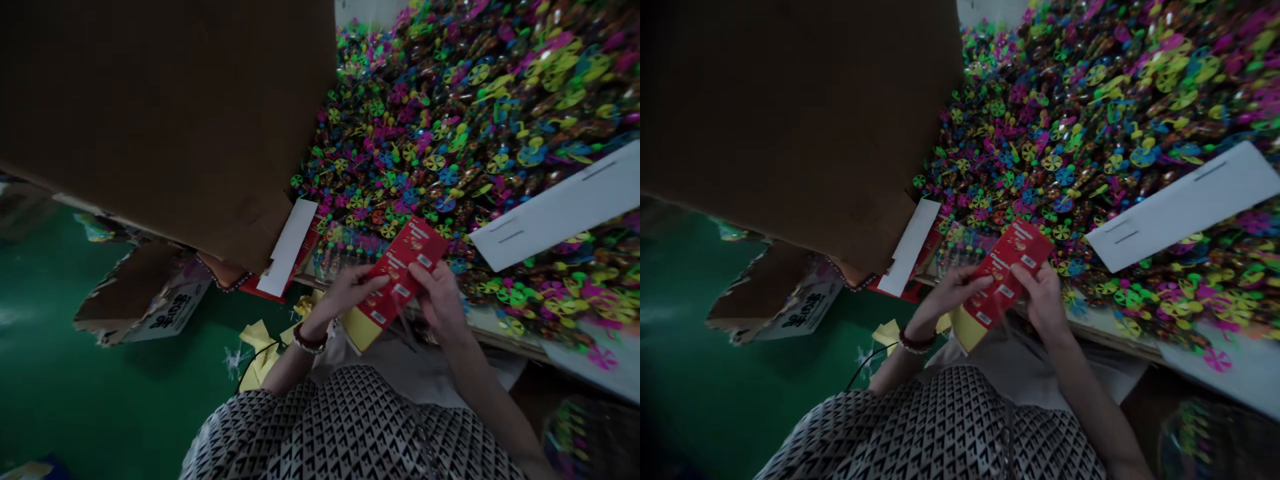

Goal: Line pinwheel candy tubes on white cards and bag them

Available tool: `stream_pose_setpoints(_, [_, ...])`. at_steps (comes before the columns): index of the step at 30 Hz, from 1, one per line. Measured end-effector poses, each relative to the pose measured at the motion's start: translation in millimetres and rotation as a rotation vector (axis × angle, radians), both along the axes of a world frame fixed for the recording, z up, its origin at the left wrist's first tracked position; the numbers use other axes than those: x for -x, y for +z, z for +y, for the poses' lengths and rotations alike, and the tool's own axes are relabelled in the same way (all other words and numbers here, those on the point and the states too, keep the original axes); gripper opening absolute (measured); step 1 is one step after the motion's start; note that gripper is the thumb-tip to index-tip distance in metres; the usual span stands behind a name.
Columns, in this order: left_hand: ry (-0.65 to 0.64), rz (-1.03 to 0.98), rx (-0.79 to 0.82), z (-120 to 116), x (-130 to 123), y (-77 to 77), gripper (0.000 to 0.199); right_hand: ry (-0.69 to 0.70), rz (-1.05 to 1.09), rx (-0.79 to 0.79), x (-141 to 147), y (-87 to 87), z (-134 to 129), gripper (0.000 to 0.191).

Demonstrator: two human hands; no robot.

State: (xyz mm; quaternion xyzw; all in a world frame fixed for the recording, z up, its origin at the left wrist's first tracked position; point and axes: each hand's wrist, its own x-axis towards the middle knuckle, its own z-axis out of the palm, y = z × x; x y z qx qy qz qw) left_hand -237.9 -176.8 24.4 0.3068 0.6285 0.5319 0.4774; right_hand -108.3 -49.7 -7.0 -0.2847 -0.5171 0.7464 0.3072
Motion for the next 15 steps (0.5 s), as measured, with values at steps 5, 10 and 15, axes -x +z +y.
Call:
stream_pose_setpoints(5, [-0.26,-0.215,-0.017,37,-35,-19.9,0.043,-0.512,0.01,-0.099,-40,2.9,56,0.039])
stream_pose_setpoints(10, [-0.369,-0.108,-0.007,44,-51,-11.7,0.042,-0.442,-0.172,-0.435,-94,17.9,95,0.054])
stream_pose_setpoints(15, [-0.23,-0.081,-0.073,52,-61,1.9,0.038,-0.773,-0.065,-0.863,-142,49.2,66,0.008])
